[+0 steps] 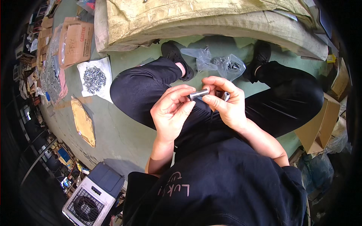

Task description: The person sorts small metal pins by hand, inspecting them one by one before placing them into plastic bags.

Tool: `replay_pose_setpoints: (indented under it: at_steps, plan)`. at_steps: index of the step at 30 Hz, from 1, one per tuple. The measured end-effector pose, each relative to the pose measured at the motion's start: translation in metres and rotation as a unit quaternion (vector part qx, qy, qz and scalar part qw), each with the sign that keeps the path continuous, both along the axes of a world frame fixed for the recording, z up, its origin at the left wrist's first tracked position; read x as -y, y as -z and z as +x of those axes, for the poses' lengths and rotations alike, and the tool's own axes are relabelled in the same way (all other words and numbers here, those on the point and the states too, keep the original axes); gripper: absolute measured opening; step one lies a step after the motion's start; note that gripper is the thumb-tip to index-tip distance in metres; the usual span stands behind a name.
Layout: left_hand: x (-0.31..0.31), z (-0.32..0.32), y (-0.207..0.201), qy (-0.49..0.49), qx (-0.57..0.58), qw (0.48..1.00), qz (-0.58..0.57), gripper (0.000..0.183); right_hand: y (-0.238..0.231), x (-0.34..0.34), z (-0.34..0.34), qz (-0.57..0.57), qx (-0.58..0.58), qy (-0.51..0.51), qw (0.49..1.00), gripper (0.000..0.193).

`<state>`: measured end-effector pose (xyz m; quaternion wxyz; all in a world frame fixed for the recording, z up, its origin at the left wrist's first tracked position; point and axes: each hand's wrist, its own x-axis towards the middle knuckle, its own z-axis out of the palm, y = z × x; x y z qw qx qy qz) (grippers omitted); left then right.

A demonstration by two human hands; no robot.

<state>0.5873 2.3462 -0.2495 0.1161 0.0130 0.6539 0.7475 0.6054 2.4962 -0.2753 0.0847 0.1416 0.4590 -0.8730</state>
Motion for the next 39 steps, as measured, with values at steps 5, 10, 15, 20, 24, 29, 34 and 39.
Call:
replay_pose_setpoints:
  at_steps: [5, 10, 15, 20, 24, 29, 34, 39]
  plan:
    - [0.002, 0.001, -0.002, 0.015, -0.055, 0.997, -0.049, 0.029, 0.003, -0.001, 0.003, 0.028, 0.0, -0.02, 0.999, 0.029]
    - [0.003, 0.0, 0.0, 0.032, -0.131, 0.984, -0.113, 0.027, 0.001, -0.001, 0.004, 0.035, 0.007, -0.026, 0.999, 0.026]
    - [-0.003, -0.002, -0.005, 0.011, -0.255, 0.938, -0.233, 0.019, 0.001, -0.002, 0.004, 0.05, -0.004, -0.028, 0.998, 0.026]
    - [0.005, -0.005, -0.002, 0.013, -0.307, 0.915, -0.26, 0.02, 0.0, 0.003, 0.001, 0.044, -0.002, -0.035, 0.998, 0.025]
    - [0.027, 0.003, -0.014, -0.033, -0.176, 0.963, -0.203, 0.025, -0.008, 0.013, -0.002, 0.007, 0.007, -0.044, 0.999, 0.026]
    - [0.151, -0.01, -0.013, -0.38, -0.017, 0.924, 0.029, 0.024, 0.003, 0.011, 0.002, -0.003, 0.069, 0.003, 0.998, 0.025]
    - [0.262, 0.002, 0.103, -0.556, 0.17, 0.811, 0.07, 0.027, 0.011, 0.025, -0.002, -0.007, 0.091, -0.017, 0.996, 0.021]
    - [0.272, -0.011, 0.176, -0.591, 0.187, 0.775, 0.12, 0.029, 0.009, 0.029, -0.004, 0.004, 0.108, -0.046, 0.993, 0.02]
